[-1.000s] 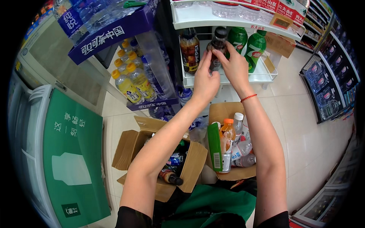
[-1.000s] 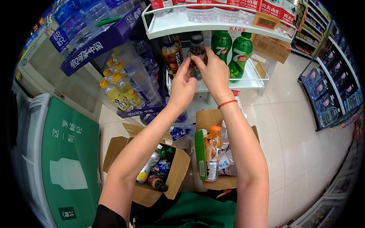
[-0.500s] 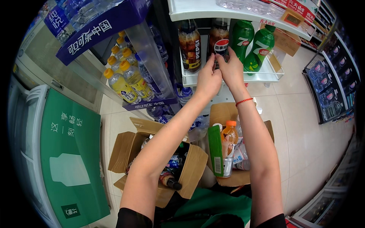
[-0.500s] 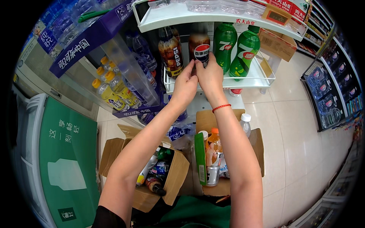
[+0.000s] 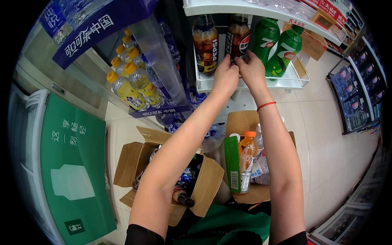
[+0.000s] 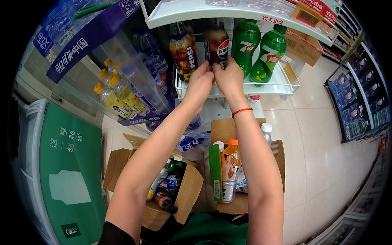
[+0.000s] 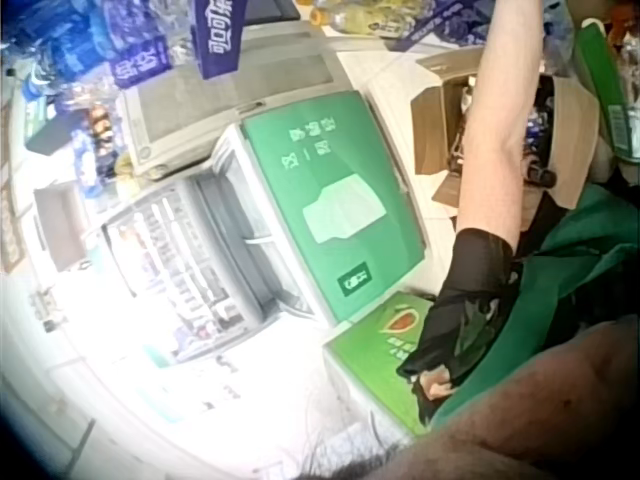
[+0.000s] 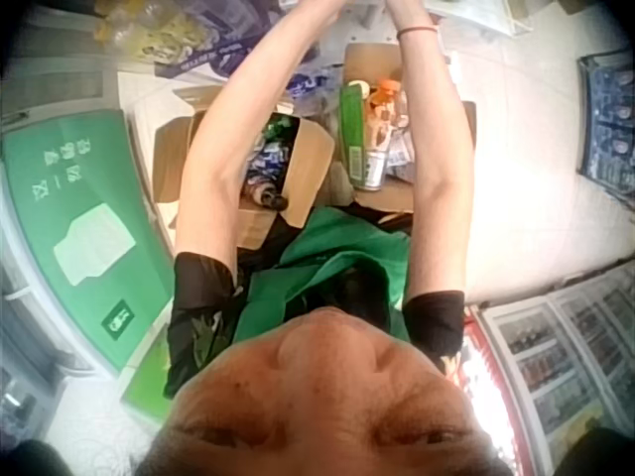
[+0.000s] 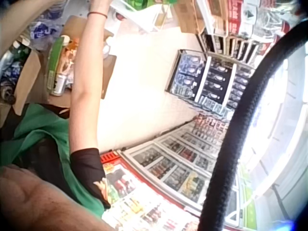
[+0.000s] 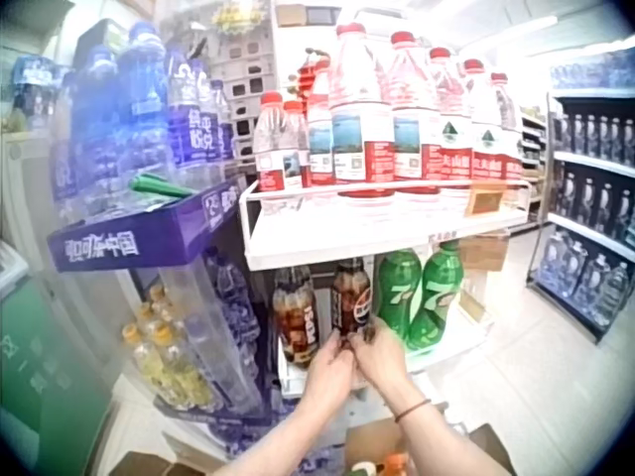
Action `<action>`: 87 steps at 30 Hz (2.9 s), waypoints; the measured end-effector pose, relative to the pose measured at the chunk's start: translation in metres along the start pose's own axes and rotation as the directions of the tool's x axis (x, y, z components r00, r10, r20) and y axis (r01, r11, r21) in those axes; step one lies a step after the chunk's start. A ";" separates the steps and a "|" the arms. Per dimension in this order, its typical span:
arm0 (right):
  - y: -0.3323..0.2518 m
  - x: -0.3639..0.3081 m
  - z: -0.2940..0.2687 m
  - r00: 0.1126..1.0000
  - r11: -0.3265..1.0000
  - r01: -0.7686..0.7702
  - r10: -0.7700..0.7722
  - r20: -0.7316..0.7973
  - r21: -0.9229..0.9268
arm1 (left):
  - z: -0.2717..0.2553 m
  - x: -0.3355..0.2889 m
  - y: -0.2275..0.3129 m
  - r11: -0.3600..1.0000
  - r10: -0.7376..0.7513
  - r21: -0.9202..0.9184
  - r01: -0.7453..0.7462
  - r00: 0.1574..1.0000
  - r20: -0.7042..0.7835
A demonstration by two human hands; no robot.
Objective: The person sits on the floor and takes various bottled beverages, including Pepsi and 7-Up, from a cardboard box. They place these bottles one by one onto the shelves of a nearby open refrigerator.
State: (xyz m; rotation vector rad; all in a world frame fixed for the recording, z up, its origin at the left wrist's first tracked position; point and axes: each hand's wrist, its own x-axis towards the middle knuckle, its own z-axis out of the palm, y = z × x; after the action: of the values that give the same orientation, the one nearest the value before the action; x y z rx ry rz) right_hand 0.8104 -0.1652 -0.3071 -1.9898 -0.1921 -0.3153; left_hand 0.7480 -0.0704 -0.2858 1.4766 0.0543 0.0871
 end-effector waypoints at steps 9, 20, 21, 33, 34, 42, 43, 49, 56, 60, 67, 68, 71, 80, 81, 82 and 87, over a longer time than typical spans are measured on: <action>-0.012 -0.020 0.003 0.999 0.997 0.051 -0.051 -0.014 0.062 | -0.002 0.000 -0.017 0.999 0.034 -0.018 -0.035 0.996 -0.082; -0.072 -0.138 -0.014 0.972 0.971 0.048 -0.100 0.211 0.236 | -0.058 -0.124 0.042 0.997 -0.042 0.076 0.030 0.987 0.156; -0.075 -0.152 -0.010 0.966 0.955 0.058 -0.127 0.223 0.291 | -0.069 -0.136 0.044 0.990 -0.042 0.143 0.014 0.980 0.195; -0.084 -0.321 0.041 0.544 0.768 -0.616 0.251 0.801 0.177 | -0.180 -0.291 -0.027 0.892 -0.254 0.426 0.153 0.948 0.191; -0.077 -0.332 0.053 0.496 0.738 -0.662 0.300 0.815 0.132 | -0.191 -0.301 -0.044 0.848 -0.213 0.514 0.128 0.971 0.110; -0.069 -0.385 0.091 0.302 0.455 -0.887 0.437 0.847 0.081 | -0.225 -0.358 -0.078 0.691 -0.032 0.709 0.140 0.986 -0.163; -0.069 -0.388 0.095 0.300 0.424 -0.901 0.452 0.840 0.094 | -0.226 -0.361 -0.082 0.665 -0.031 0.726 0.173 0.979 -0.204; -0.073 -0.397 0.109 0.345 0.423 -0.896 0.474 0.810 0.134 | -0.228 -0.365 -0.089 0.473 -0.092 0.846 0.247 0.968 -0.232; -0.073 -0.397 0.114 0.294 0.308 -0.937 0.445 0.846 0.164 | -0.217 -0.358 -0.078 0.329 -0.127 0.893 0.307 0.951 -0.281; -0.086 -0.400 0.098 0.325 0.231 -0.941 0.429 0.843 0.245 | -0.211 -0.366 -0.074 0.328 -0.058 0.915 0.236 0.972 -0.229; -0.125 -0.405 0.060 0.658 0.521 -0.739 0.420 0.625 0.427 | -0.183 -0.383 -0.035 0.525 0.202 0.846 0.092 0.952 -0.229; -0.119 -0.403 0.057 0.739 0.629 -0.641 0.351 0.575 0.440 | -0.176 -0.382 -0.027 0.569 0.215 0.819 0.079 0.947 -0.240; -0.119 -0.390 0.036 0.856 0.805 -0.413 0.184 0.483 0.426 | -0.156 -0.373 -0.014 0.623 0.346 0.781 -0.038 0.909 -0.231; -0.107 -0.308 -0.034 0.990 0.893 0.067 -0.116 0.083 0.445 | -0.069 -0.288 0.025 0.688 0.536 0.614 -0.387 0.841 -0.070; -0.108 -0.297 -0.040 0.988 0.911 0.121 -0.149 0.041 0.394 | -0.062 -0.276 0.026 0.711 0.543 0.574 -0.406 0.836 -0.082; -0.109 -0.286 -0.046 0.983 0.925 0.171 -0.182 0.000 0.339 | -0.055 -0.261 0.024 0.733 0.548 0.532 -0.424 0.831 -0.093; -0.112 -0.228 -0.070 0.974 0.898 0.220 -0.224 -0.034 0.381 | -0.024 -0.205 0.042 0.684 0.621 0.547 -0.483 0.779 -0.087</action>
State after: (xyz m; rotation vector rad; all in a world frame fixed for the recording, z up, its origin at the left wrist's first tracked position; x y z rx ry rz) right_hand 0.5530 -0.1794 -0.2522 -1.5826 -0.4565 -0.3823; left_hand 0.5406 -0.0620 -0.2501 1.9554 -0.1775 0.8392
